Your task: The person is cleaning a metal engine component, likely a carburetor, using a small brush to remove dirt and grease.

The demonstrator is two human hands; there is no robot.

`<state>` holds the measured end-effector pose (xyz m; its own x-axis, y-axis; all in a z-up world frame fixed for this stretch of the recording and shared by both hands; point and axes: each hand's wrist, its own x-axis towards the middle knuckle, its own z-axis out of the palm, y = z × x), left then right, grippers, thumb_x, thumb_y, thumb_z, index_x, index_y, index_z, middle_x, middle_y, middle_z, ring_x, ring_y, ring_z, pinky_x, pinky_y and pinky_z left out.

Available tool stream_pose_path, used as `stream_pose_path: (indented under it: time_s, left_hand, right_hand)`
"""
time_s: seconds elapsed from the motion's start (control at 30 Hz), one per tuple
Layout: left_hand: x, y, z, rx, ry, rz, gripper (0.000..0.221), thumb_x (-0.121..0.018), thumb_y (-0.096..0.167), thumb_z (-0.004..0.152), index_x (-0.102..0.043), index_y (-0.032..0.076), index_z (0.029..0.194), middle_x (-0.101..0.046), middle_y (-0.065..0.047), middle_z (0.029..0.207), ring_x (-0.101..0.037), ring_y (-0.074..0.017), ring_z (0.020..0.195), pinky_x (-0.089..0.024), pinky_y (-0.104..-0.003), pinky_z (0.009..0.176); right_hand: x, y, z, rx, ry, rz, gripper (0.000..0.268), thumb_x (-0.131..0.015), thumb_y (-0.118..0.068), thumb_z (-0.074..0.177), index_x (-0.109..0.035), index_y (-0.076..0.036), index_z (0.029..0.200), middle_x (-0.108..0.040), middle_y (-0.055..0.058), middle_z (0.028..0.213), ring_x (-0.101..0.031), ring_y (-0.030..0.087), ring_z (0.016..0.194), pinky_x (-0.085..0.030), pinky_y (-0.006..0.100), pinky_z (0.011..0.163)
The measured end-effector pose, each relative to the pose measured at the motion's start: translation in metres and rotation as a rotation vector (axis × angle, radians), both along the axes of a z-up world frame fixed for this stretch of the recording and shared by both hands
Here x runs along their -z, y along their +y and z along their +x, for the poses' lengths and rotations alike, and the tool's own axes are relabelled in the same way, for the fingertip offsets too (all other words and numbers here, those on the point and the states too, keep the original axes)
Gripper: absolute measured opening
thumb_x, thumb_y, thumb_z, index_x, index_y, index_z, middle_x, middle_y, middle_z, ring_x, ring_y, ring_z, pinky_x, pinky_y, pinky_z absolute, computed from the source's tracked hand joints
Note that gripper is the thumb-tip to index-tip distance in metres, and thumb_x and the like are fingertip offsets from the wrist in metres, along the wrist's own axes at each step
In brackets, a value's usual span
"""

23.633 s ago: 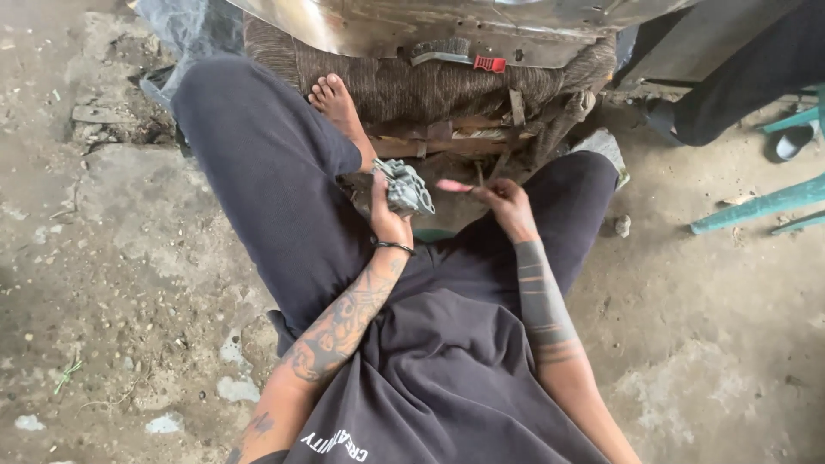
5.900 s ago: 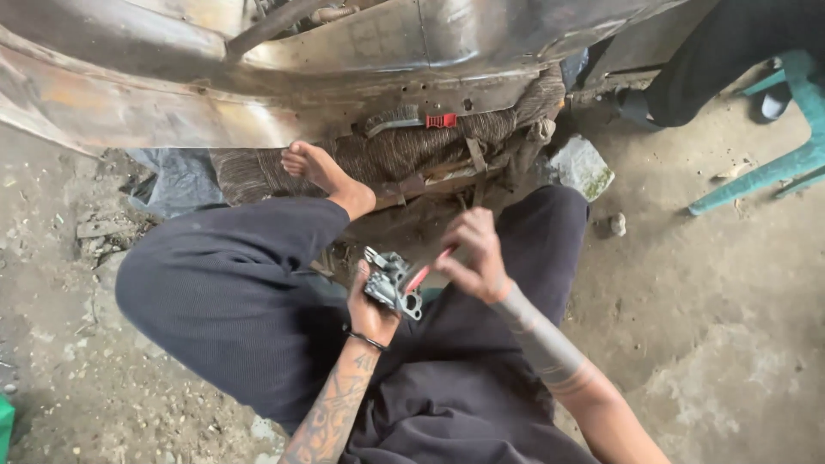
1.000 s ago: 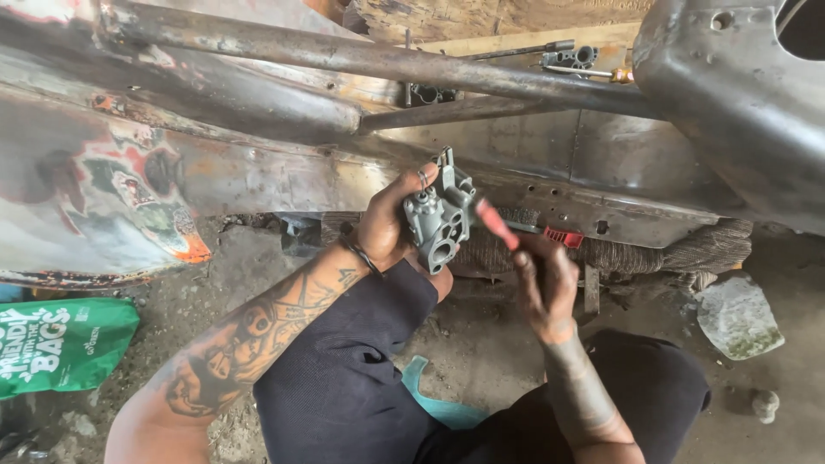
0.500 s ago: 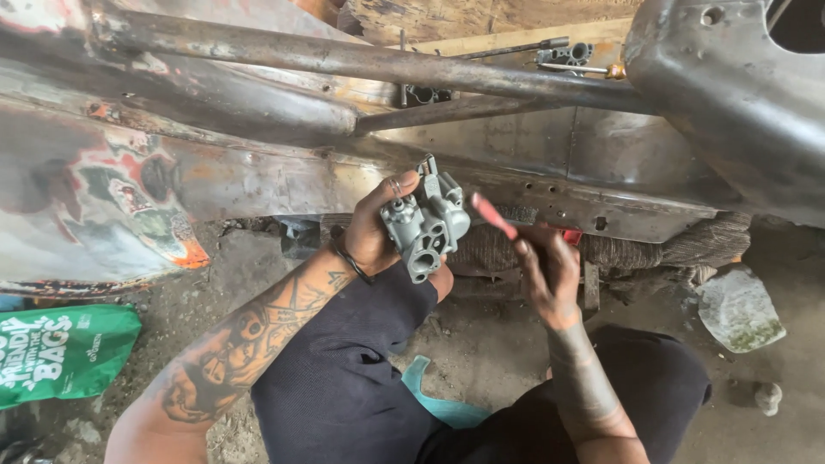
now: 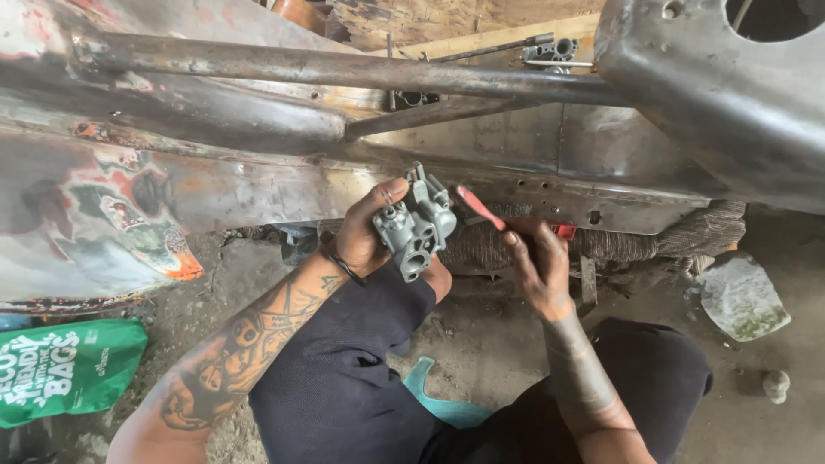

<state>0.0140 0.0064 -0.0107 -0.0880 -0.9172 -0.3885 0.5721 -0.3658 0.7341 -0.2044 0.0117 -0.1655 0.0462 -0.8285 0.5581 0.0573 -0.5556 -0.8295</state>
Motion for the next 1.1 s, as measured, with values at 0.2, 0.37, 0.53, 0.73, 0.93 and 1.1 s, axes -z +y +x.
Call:
stream_pose_path:
  time_s: [0.2, 0.37, 0.53, 0.73, 0.93, 1.1]
  left_hand:
    - [-0.051, 0.012, -0.020, 0.167, -0.031, -0.056, 0.038, -0.072, 0.040, 0.085, -0.072, 0.003, 0.091, -0.077, -0.017, 0.085, -0.075, -0.0190, 0.077, -0.065, -0.031, 0.065]
    - [0.021, -0.014, 0.015, 0.117, 0.003, -0.089, 0.038, -0.068, 0.034, 0.090, -0.070, -0.004, 0.092, -0.074, -0.025, 0.084, -0.075, -0.0306, 0.070, -0.065, -0.044, 0.058]
    - [0.009, -0.005, 0.005, 0.051, -0.017, -0.094, 0.033, -0.070, 0.030, 0.089, -0.071, -0.003, 0.090, -0.074, -0.023, 0.084, -0.076, -0.0299, 0.073, -0.066, -0.042, 0.065]
    - [-0.002, -0.002, -0.003, 0.049, 0.001, -0.061, 0.028, -0.070, 0.029, 0.089, -0.071, 0.001, 0.086, -0.075, -0.019, 0.082, -0.077, -0.0248, 0.075, -0.066, -0.036, 0.067]
    - [0.018, -0.005, 0.010, 0.092, -0.061, -0.070, 0.030, -0.070, 0.031, 0.090, -0.073, 0.001, 0.091, -0.076, -0.017, 0.085, -0.076, -0.0224, 0.078, -0.064, -0.035, 0.075]
    - [0.022, -0.005, 0.013, 0.043, -0.068, -0.050, 0.030, -0.071, 0.030, 0.090, -0.073, 0.000, 0.089, -0.076, -0.018, 0.085, -0.076, -0.0230, 0.078, -0.064, -0.036, 0.078]
  right_hand:
    - [0.019, 0.000, -0.005, -0.018, 0.002, -0.116, 0.017, -0.066, -0.005, 0.095, -0.073, 0.003, 0.107, -0.069, 0.013, 0.073, -0.057, 0.020, 0.053, -0.044, 0.032, 0.052]
    - [0.014, -0.005, -0.011, 0.037, 0.034, -0.130, 0.015, -0.066, -0.008, 0.097, -0.073, 0.002, 0.106, -0.069, 0.014, 0.076, -0.057, 0.019, 0.054, -0.045, 0.034, 0.051]
    - [0.025, -0.008, -0.013, 0.068, 0.051, -0.126, 0.014, -0.068, -0.005, 0.096, -0.073, 0.004, 0.106, -0.069, 0.016, 0.077, -0.062, 0.022, 0.058, -0.047, 0.035, 0.054]
    - [-0.015, 0.002, -0.006, 0.041, 0.045, -0.163, 0.016, -0.071, -0.008, 0.093, -0.075, 0.004, 0.103, -0.070, 0.016, 0.076, -0.064, 0.028, 0.056, -0.049, 0.037, 0.053]
    - [-0.015, 0.000, -0.007, 0.034, 0.039, -0.141, 0.015, -0.071, -0.009, 0.094, -0.074, 0.004, 0.101, -0.073, 0.019, 0.082, -0.068, 0.031, 0.063, -0.052, 0.039, 0.058]
    - [-0.014, -0.005, -0.011, -0.015, -0.001, -0.080, 0.017, -0.070, -0.011, 0.095, -0.075, 0.004, 0.102, -0.073, 0.017, 0.080, -0.069, 0.022, 0.066, -0.053, 0.034, 0.061]
